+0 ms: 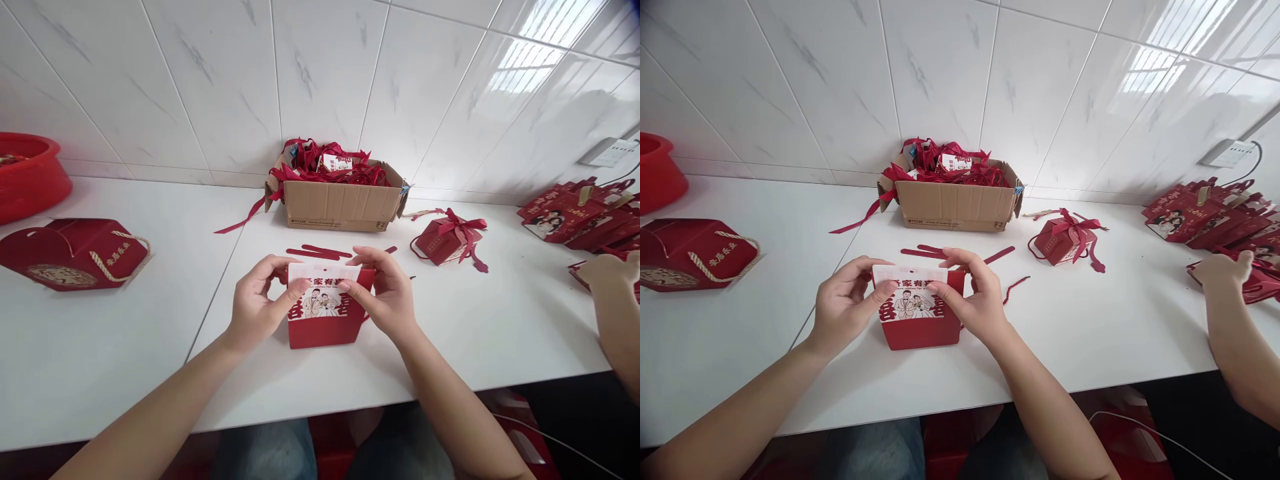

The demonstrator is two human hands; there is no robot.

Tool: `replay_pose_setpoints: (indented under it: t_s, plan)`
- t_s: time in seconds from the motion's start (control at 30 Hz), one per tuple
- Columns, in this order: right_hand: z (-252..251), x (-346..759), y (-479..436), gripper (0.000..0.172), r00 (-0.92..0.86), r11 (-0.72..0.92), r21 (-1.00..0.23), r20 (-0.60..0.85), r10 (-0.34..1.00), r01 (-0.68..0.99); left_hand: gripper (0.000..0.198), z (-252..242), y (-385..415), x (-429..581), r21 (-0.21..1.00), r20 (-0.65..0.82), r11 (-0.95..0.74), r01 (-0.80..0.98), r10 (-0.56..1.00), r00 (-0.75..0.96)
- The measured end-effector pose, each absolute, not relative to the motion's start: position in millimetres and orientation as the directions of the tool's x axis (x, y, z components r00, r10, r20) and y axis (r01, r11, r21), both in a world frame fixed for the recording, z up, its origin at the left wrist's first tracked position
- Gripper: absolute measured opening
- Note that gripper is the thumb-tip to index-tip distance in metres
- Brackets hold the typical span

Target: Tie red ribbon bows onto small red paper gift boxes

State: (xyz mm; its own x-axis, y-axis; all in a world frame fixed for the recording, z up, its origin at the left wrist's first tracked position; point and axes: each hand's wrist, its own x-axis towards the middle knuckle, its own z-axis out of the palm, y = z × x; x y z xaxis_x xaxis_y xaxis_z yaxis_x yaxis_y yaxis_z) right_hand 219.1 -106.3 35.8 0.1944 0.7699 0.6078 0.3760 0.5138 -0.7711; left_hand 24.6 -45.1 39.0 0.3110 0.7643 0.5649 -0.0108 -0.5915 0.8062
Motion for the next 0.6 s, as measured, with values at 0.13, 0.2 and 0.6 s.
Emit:
replay_pose_setpoints:
  t_s: [0.13, 0.2, 0.6]
  plan:
    - [37.1, 219.6, -108.3, 0.037, 0.18, 0.461, -0.807, 0.548, 0.817, 0.368, 0.013, 36.8, -43.2, 26.1, 0.785, 0.572, -0.618, 0.041, 0.748, 0.336]
    - [37.4, 219.0, -108.8, 0.035, 0.176, 0.458, -0.807, 0.546, 0.819, 0.373, 0.013, 35.1, -42.1, 27.3, 0.75, 0.603, -0.656, 0.084, 0.731, 0.321]
    - [23.8, 206.1, -105.5, 0.027, 0.141, 0.605, -0.781, 0.623, 0.769, 0.154, 0.019, 35.0, -52.6, 36.9, 0.866, 0.47, -0.5, -0.021, 0.797, 0.38]
